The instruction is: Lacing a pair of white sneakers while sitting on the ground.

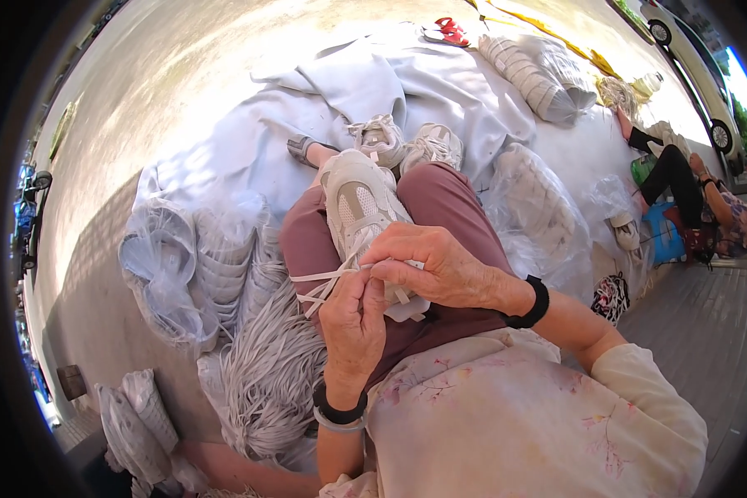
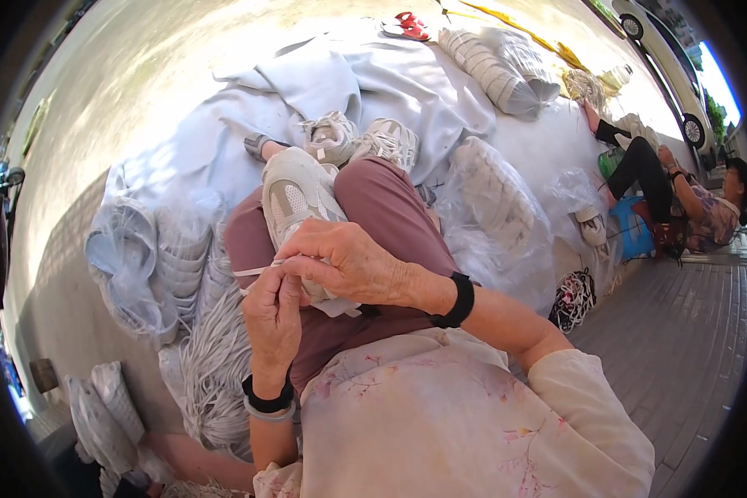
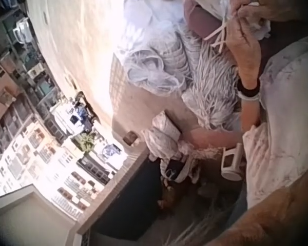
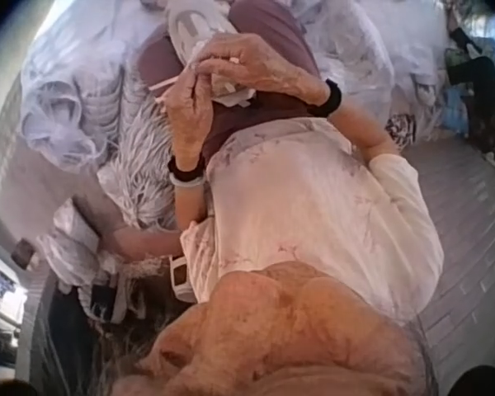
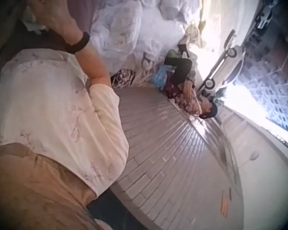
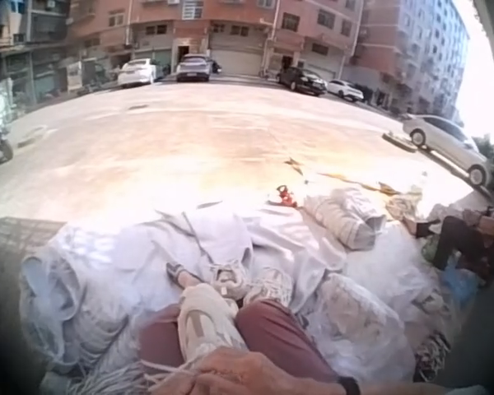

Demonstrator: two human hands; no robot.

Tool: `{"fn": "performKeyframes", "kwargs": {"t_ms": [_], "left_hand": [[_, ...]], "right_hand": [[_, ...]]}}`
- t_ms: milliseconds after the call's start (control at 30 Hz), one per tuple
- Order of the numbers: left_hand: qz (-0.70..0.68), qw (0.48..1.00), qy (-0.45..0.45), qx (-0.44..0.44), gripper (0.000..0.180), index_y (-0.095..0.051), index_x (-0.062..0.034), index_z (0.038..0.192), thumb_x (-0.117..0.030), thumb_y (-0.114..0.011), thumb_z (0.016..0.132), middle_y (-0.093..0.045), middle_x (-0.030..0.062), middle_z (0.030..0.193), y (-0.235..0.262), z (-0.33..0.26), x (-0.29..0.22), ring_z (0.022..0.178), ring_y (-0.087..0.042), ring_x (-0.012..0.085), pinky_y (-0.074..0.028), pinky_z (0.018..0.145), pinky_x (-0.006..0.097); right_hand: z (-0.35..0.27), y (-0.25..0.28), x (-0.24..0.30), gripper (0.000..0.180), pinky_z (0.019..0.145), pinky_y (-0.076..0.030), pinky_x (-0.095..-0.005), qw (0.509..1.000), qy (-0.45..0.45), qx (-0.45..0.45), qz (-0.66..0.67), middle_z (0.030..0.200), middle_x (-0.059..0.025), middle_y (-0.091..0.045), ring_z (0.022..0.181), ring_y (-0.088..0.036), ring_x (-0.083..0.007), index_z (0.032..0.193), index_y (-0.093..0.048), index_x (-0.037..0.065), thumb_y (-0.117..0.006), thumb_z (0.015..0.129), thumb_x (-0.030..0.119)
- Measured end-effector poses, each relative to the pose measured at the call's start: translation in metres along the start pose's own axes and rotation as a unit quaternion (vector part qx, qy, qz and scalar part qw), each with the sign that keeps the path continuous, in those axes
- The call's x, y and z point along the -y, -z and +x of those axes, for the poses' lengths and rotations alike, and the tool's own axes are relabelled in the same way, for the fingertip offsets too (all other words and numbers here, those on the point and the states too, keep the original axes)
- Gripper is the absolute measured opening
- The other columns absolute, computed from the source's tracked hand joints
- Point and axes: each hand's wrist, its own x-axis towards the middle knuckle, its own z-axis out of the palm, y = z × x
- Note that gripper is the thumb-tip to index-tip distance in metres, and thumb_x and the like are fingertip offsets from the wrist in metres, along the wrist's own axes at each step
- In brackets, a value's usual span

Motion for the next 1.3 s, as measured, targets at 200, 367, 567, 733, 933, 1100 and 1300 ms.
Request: {"fn": "performKeyframes", "kwargs": {"t_ms": [200,367,567,733,933,1100,1300], "left_hand": [[-0.232,0.957,0.171,-0.011,0.023,-0.060,0.0015,0.102,-0.019,-0.049,0.101,-0.060,0.0019,0.078,0.000,-0.005,0.008,0.069,-0.058,0.0082,-0.046,0.064,0.023],[-0.205,0.960,0.183,-0.050,0.023,-0.059,0.0021,0.104,-0.018,-0.048,0.101,-0.061,0.0038,0.079,0.008,-0.008,0.017,0.074,-0.059,0.0093,-0.047,0.072,0.024],[-0.143,0.907,0.120,-0.377,0.025,-0.055,0.0035,0.112,-0.017,-0.047,0.101,-0.056,0.0029,0.077,0.110,-0.031,0.042,0.072,-0.057,0.0110,-0.050,0.077,0.026],[-0.120,0.835,0.084,-0.530,0.027,-0.053,0.0043,0.119,-0.014,-0.048,0.099,-0.044,-0.0001,0.068,0.197,-0.070,0.037,0.064,-0.047,0.0088,-0.048,0.072,0.026],[-0.082,0.933,0.102,-0.335,0.022,-0.057,0.0015,0.115,-0.011,-0.047,0.099,-0.047,-0.0006,0.070,0.121,-0.039,0.033,0.065,-0.047,0.0082,-0.047,0.070,0.025],[-0.050,0.981,0.145,-0.122,0.020,-0.060,0.0020,0.109,-0.013,-0.051,0.098,-0.062,0.0065,0.090,0.052,0.002,0.023,0.074,-0.058,0.0114,-0.050,0.069,0.027],[0.099,0.990,0.094,0.019,0.020,-0.059,0.0025,0.108,-0.009,-0.059,0.092,-0.064,0.0154,0.093,0.020,0.017,0.037,0.074,-0.065,0.0238,-0.051,0.067,0.034]], "right_hand": [[0.000,0.000,-0.004,0.021,0.084,-0.048,-0.0313,0.997,-0.057,-0.033,0.032,0.101,-0.0110,-0.067,0.092,-0.063,-0.0207,0.103,-0.066,-0.001,-0.054,0.096,0.015],[0.002,0.027,0.003,0.025,0.084,-0.051,-0.0354,0.960,-0.138,-0.088,0.226,0.099,-0.0094,-0.068,0.089,-0.065,-0.0208,0.103,-0.063,0.001,-0.050,0.099,0.021],[-0.040,0.184,0.029,0.022,0.039,-0.036,-0.0202,0.816,0.015,-0.234,0.528,0.071,0.0016,-0.041,0.049,-0.039,-0.0062,0.108,-0.050,0.000,-0.041,0.104,0.020],[-0.141,0.334,0.059,0.023,0.036,-0.026,-0.0196,0.818,0.183,-0.334,0.431,0.063,-0.0006,-0.041,0.043,-0.032,-0.0056,0.107,-0.050,-0.008,-0.045,0.100,0.013],[-0.061,0.193,0.022,0.032,0.034,-0.023,-0.0163,0.850,-0.051,-0.472,0.228,0.066,0.0024,-0.044,0.043,-0.029,-0.0013,0.123,-0.052,0.003,-0.051,0.100,0.025],[-0.018,0.086,-0.003,0.021,0.050,-0.036,-0.0179,0.970,-0.178,-0.166,-0.016,0.065,0.0039,-0.046,0.057,-0.043,-0.0033,0.110,-0.062,0.005,-0.063,0.091,0.014],[-0.008,0.014,-0.022,0.028,0.067,-0.047,-0.0359,0.978,-0.038,-0.046,-0.197,0.083,-0.0080,-0.056,0.079,-0.060,-0.0237,0.106,-0.063,0.003,-0.070,0.082,0.016]]}}
